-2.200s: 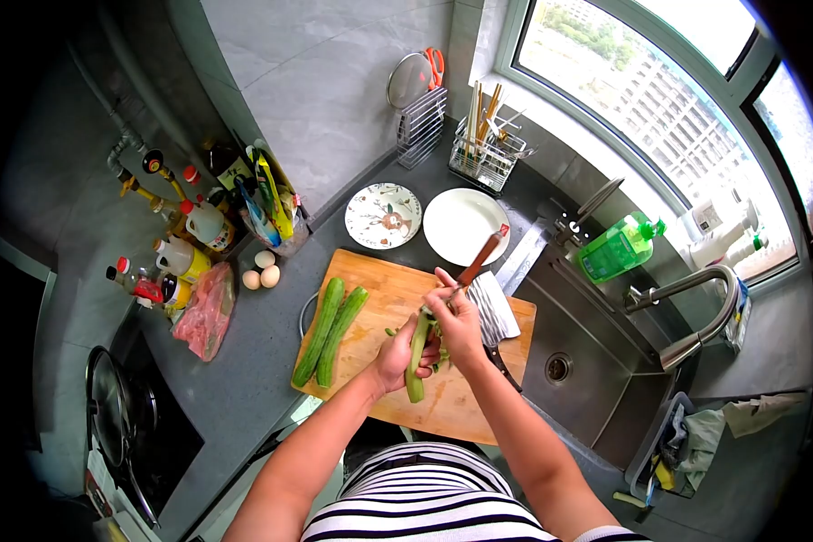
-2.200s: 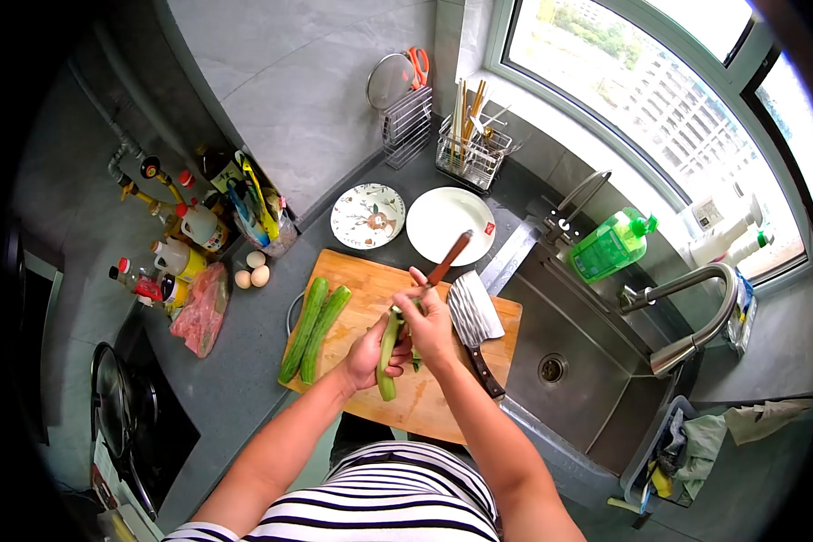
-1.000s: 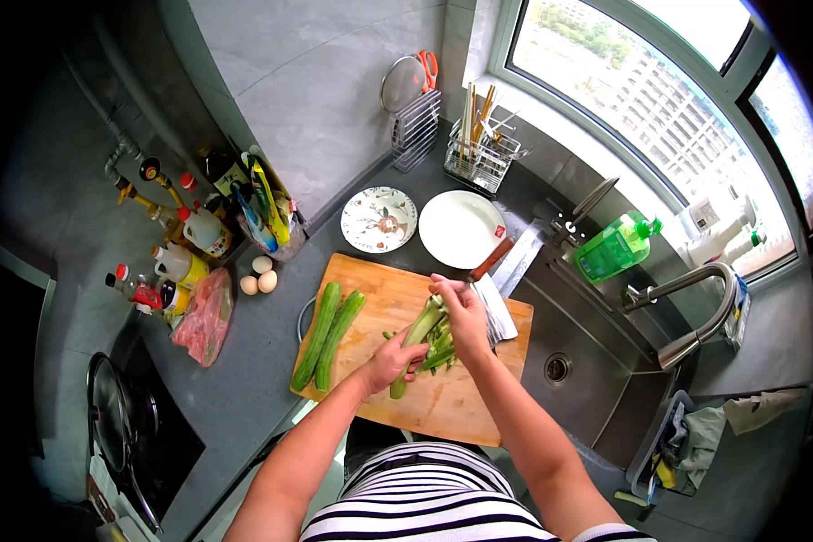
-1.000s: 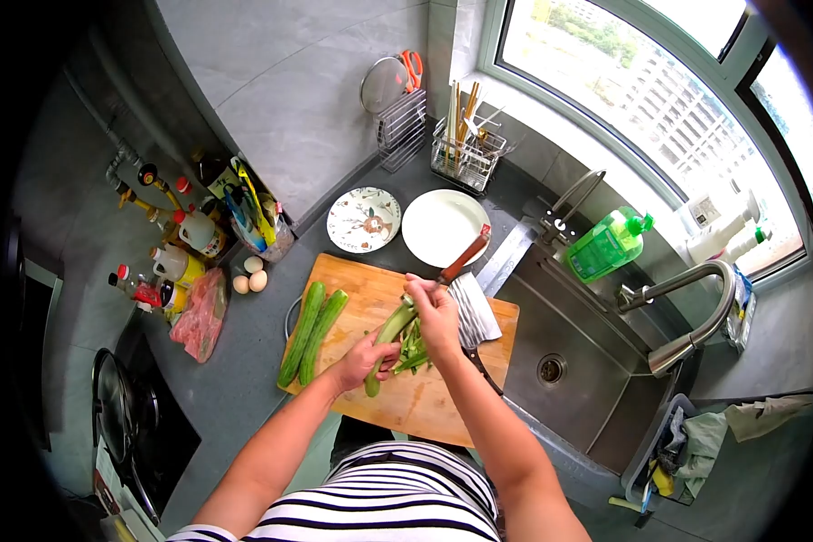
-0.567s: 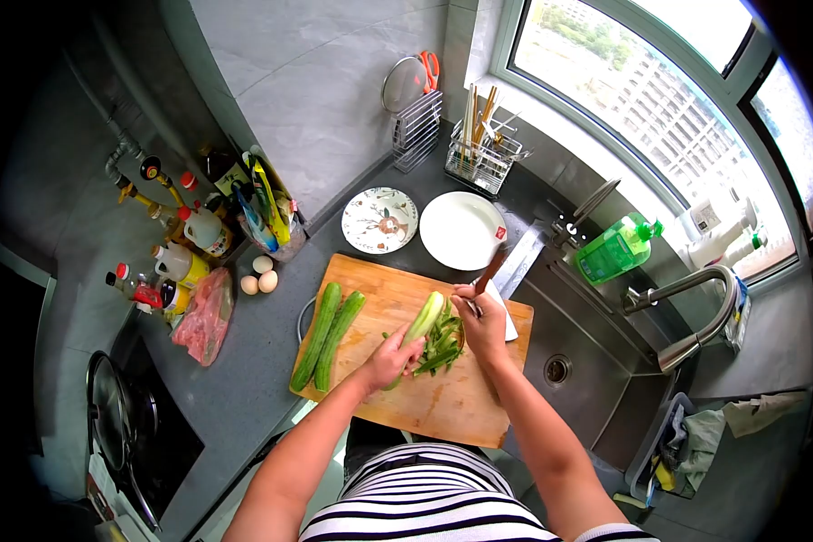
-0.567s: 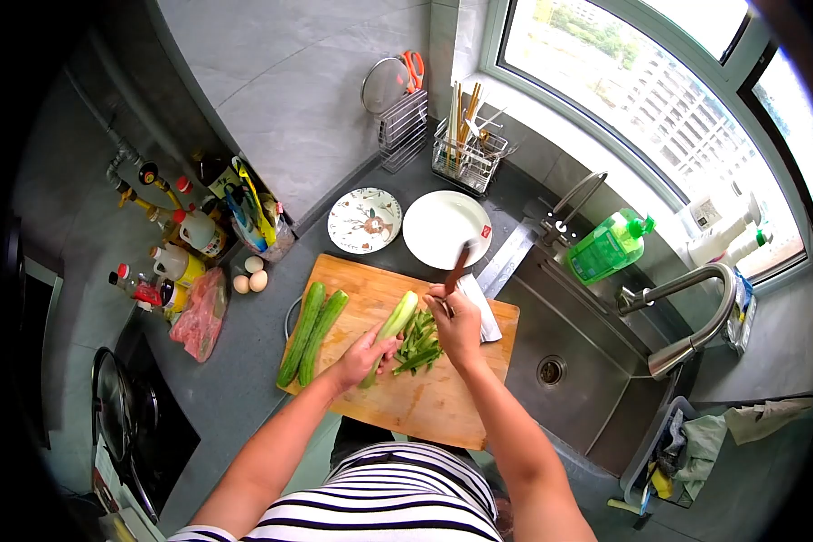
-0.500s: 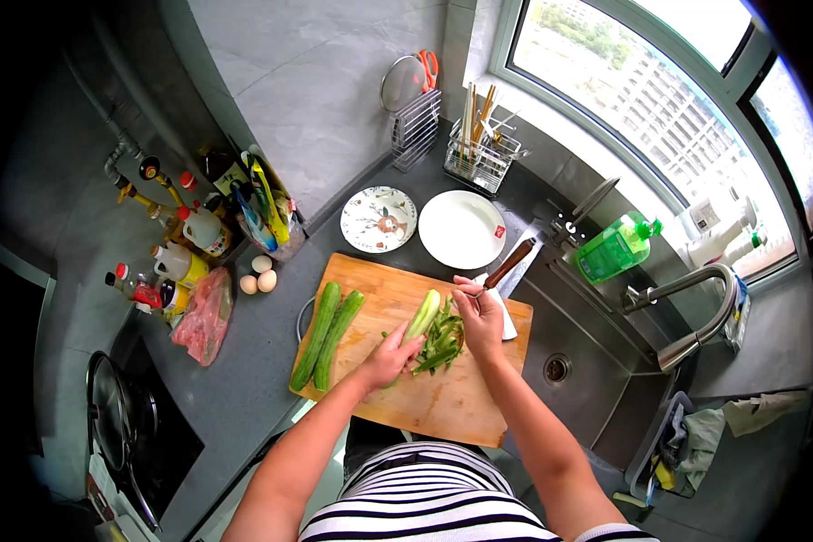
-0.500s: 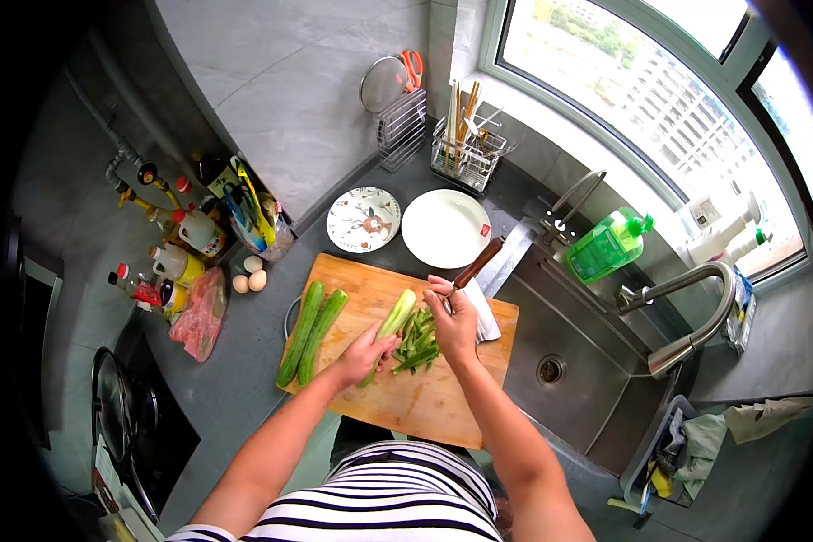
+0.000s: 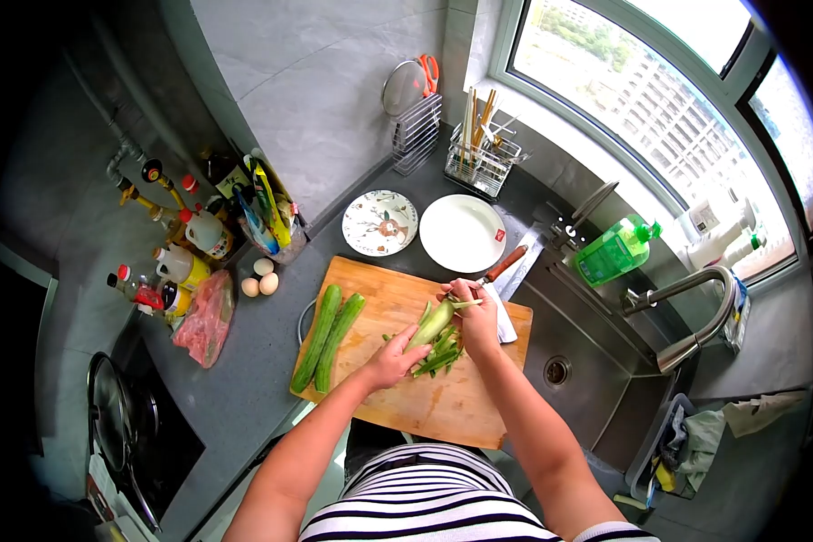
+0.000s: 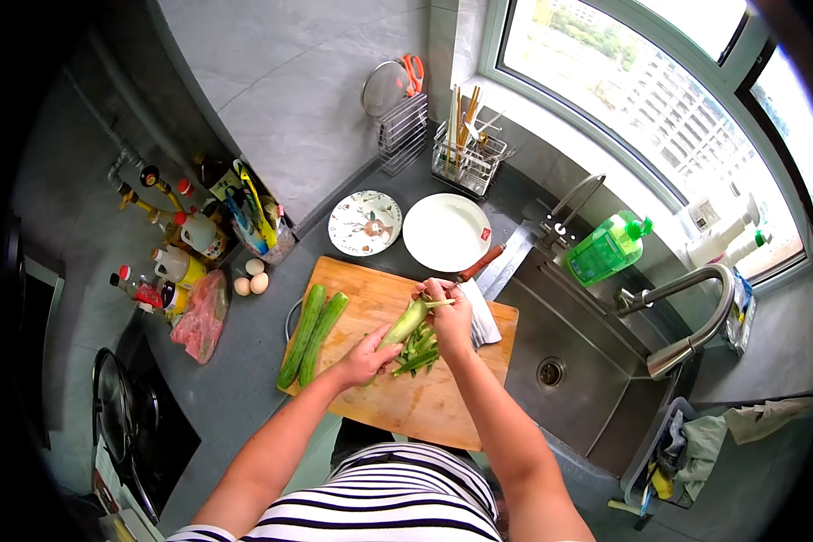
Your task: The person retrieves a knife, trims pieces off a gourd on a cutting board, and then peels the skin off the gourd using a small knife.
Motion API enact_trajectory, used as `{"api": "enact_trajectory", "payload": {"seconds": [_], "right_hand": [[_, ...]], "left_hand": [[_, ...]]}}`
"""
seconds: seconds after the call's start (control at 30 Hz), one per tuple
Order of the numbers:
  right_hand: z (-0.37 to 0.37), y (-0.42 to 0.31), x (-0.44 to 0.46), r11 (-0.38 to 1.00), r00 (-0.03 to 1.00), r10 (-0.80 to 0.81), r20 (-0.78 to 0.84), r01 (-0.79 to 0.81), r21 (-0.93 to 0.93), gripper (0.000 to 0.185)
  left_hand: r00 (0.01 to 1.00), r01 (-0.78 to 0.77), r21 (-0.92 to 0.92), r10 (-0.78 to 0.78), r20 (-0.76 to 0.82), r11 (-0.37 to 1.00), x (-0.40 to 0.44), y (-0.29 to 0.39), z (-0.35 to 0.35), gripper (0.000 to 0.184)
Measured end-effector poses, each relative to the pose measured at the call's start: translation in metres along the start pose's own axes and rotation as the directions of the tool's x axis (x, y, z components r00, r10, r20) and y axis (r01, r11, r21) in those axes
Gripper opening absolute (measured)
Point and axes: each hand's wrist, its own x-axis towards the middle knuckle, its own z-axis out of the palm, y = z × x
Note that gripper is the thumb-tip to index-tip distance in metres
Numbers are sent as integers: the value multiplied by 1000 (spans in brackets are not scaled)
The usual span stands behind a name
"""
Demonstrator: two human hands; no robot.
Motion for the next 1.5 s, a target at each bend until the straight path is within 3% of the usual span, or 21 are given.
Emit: {"api": "enact_trajectory", "payload": {"seconds": [0.1, 0.13, 0.2, 0.23, 0.27, 0.3, 0.4, 0.43, 0.47, 0.57, 0.63, 0.7, 0.8, 0.93, 0.97, 1.03, 1.1, 1.17, 1.4, 1.5], "right_hand": [[-11, 3, 9, 1000, 997, -3, -80, 4, 8, 20], [-17, 1, 10, 997, 990, -1, -141, -9, -71, 20], [-27, 3, 8, 920, 977, -211, -46, 182, -346, 21], [-34, 3, 5, 712, 943, -310, 120, 314, -628, 21], [-41, 2, 1, 405, 889, -340, 306, 432, -806, 22], [-45, 2, -2, 43, 822, -297, 485, 519, -854, 22], [-41, 14, -8, 333, 835, -420, 355, 506, -795, 20], [-36, 16, -11, 609, 950, -280, 136, 286, -740, 20], [-37, 21, -9, 705, 969, -206, 135, 243, -666, 20], [-31, 23, -11, 934, 979, 32, 203, 43, -356, 22], [-18, 26, -15, 986, 976, 104, 192, -76, -146, 22], [-12, 22, -15, 962, 944, 264, 197, -272, 14, 22], [0, 12, -13, 957, 951, 229, 210, -259, 130, 20], [3, 5, -4, 987, 974, 149, 169, -156, 28, 20], [2, 5, -3, 991, 978, 127, 164, -130, 7, 19], [1, 5, -5, 956, 965, 15, 263, 64, -286, 20], [6, 10, -14, 828, 938, -146, 314, 289, -480, 19], [8, 19, -23, 913, 931, -56, 360, 194, -360, 19], [26, 1, -36, 652, 852, -350, 389, 520, -552, 16], [26, -2, -31, 690, 875, -335, 351, 481, -541, 16]], "left_hand": [[998, 60, 13, -59, -25, 998, -3, -4, -2, 45], [998, 54, -50, -55, -14, 997, -4, -6, -4, 41], [999, 46, -173, -45, 8, 984, -6, -9, -7, 35], [998, 61, -229, -64, -5, 971, -6, -9, -9, 30], [996, 76, -284, -84, -17, 956, -5, -10, -10, 26], [994, 88, -338, -103, -27, 937, -4, -10, -11, 23], [985, 55, -529, -132, -108, 847, 3, -17, -8, 26], [982, 56, -561, -147, -119, 826, 4, -15, -8, 28], [978, 57, -593, -165, -129, 803, 5, -14, -7, 30], [977, 89, -597, -185, -102, 797, 9, -10, -5, 37], [976, 145, -596, -213, -44, 790, 13, -12, -6, 42], [966, 227, -614, -255, 43, 756, 18, -14, -6, 47], [965, 256, -659, -227, 131, 708, 16, -7, 3, 49], [954, 140, -538, -258, -151, 831, 10, 3, 15, 45], [960, 130, -578, -248, -130, 805, 10, -1, 12, 44], [970, 111, -655, -225, -91, 747, 11, -8, 5, 42], [968, 89, -720, -230, -99, 688, 14, -10, 6, 40], [969, 73, -774, -227, -94, 629, 14, -10, 5, 39], [990, 110, -814, -139, 37, 570, 8, -1, 10, 40], [979, 150, -814, -196, 45, 561, 8, -4, 9, 42]]}}
